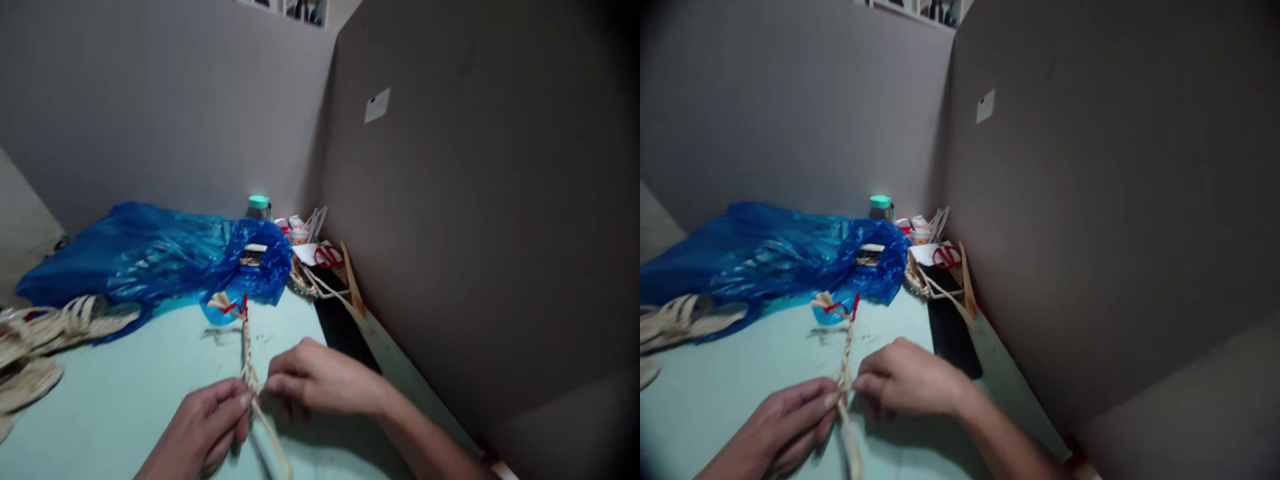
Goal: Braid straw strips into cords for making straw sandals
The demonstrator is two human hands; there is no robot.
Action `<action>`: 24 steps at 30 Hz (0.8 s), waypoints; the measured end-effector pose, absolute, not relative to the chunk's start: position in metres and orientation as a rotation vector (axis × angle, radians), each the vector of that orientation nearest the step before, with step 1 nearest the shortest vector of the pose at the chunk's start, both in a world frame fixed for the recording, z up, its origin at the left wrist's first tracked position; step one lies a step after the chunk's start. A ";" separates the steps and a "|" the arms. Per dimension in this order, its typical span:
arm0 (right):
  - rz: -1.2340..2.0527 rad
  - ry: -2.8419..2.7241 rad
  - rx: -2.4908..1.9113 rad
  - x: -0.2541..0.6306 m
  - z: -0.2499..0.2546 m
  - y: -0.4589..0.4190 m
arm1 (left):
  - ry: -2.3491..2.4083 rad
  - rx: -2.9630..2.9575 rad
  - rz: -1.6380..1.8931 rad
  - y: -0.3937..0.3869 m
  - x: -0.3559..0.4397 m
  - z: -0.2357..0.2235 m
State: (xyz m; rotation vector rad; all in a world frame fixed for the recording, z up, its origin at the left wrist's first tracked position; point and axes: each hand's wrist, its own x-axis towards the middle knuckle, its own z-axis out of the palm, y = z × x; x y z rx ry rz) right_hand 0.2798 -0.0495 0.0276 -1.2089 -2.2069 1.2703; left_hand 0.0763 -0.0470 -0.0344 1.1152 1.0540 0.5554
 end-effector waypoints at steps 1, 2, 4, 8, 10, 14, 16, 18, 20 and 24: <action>1.389 -2.150 -1.155 0.282 0.026 -0.047 | 1.043 1.116 0.564 -0.049 0.076 -0.029; 1.467 -2.102 -1.117 0.285 0.025 -0.044 | 1.041 1.126 0.575 -0.051 0.077 -0.024; 1.519 -2.038 -1.087 0.289 0.024 -0.038 | 1.061 1.106 0.604 -0.052 0.078 -0.015; 1.269 -1.908 -1.203 0.304 0.027 -0.023 | 1.072 1.114 0.597 -0.053 0.079 -0.009; 1.003 -1.835 -1.338 0.316 0.029 -0.013 | 1.065 1.110 0.597 -0.053 0.079 -0.010; 0.250 -1.842 -1.689 0.342 0.033 0.010 | 1.060 1.118 0.581 -0.053 0.078 -0.012; -0.011 -1.853 -1.803 0.352 0.033 0.020 | 1.059 1.121 0.574 -0.053 0.077 -0.011; -0.097 -1.850 -1.870 0.357 0.030 0.028 | 1.059 1.112 0.577 -0.053 0.077 -0.010; -0.099 -1.845 -1.915 0.359 0.024 0.034 | 1.056 1.097 0.581 -0.053 0.077 -0.009; -0.120 -1.843 -1.983 0.360 0.013 0.038 | 1.057 1.086 0.577 -0.051 0.078 -0.012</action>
